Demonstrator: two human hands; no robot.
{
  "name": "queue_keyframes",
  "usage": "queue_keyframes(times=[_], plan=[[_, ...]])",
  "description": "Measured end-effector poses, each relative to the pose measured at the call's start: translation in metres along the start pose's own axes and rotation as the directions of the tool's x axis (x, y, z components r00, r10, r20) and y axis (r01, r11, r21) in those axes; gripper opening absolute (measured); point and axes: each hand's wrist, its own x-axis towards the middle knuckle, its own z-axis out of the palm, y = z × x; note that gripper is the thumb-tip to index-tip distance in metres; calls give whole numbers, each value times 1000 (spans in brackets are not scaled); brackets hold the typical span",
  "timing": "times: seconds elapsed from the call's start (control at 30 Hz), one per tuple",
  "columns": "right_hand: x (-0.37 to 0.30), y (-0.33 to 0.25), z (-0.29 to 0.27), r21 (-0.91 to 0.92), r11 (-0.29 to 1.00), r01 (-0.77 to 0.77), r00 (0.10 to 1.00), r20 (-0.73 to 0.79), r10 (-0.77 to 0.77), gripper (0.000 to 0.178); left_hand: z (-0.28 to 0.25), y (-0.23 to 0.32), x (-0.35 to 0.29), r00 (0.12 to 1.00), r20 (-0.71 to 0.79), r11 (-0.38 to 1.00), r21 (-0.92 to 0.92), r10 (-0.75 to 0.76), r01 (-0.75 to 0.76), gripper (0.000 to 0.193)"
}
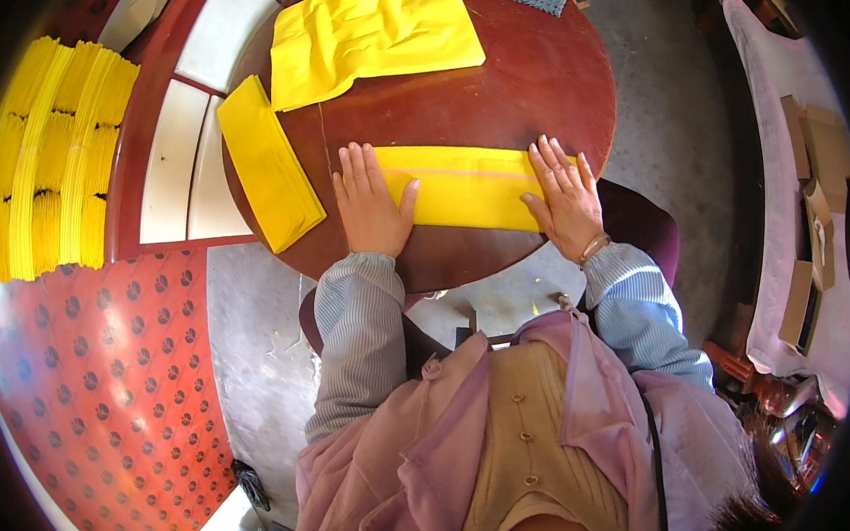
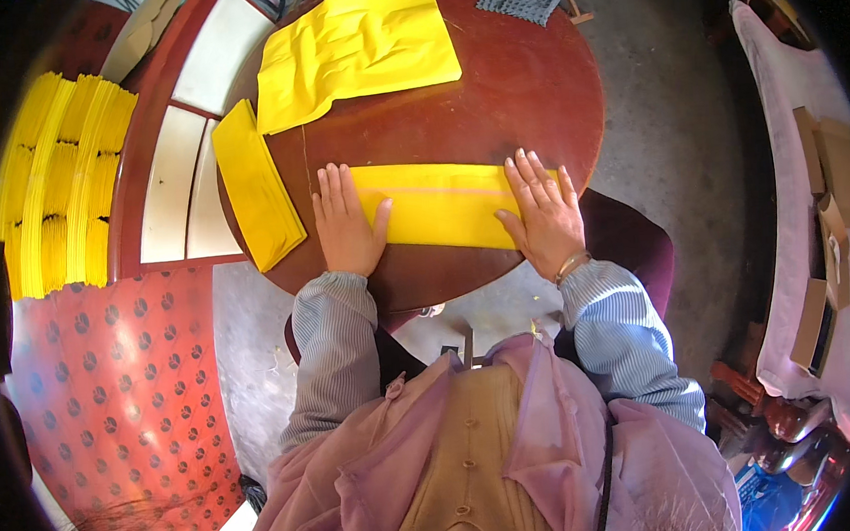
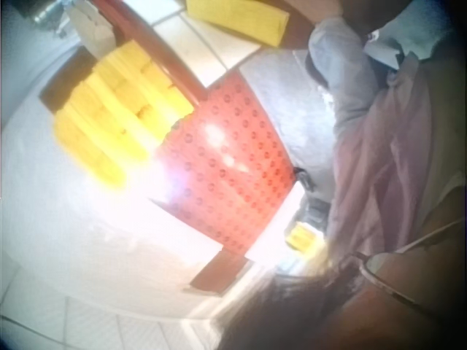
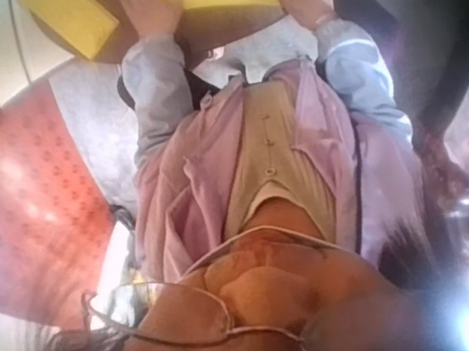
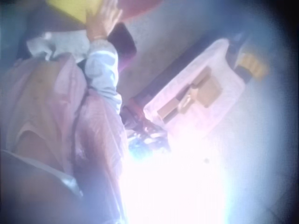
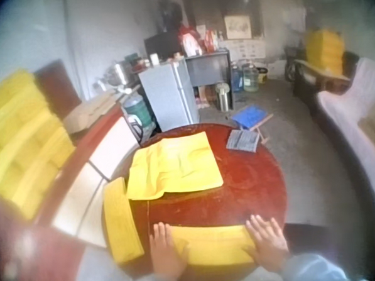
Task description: The person folds yellow paper sheets on a round table, pressing the creases and stacking the folded pieces. They handle the paper by hand, folding each sheet in half and smoothing the edges before placing them aside.
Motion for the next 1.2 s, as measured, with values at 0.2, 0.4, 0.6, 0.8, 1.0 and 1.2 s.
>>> queue_keyframes(times=[0.2,0.4,0.6,0.8,1.0,1.2], plan=[[-63,27,-2,525,851,-21,937,-286,200,28,-15,10,-31,995,75,998,-28,67,-65,87],[-71,62,4,869,163,-468,862,408,300,20,-19,10,-54,1000,16,995,-100,-11,13,81],[-66,71,-6,857,110,-503,864,503,35,20,-27,41,-150,716,-2,493,-727,-698,478,57],[-47,88,-22,875,273,-400,859,462,-221,28,2,92,-190,847,472,-129,-881,-243,454,36],[-39,95,-90,872,396,-288,808,443,-388,29,7,131,-153,627,771,-800,-442,-108,406,44],[-42,59,-156,818,460,-346,762,531,-370,23,-27,140,-138,646,762,-794,-425,-54,435,52]])
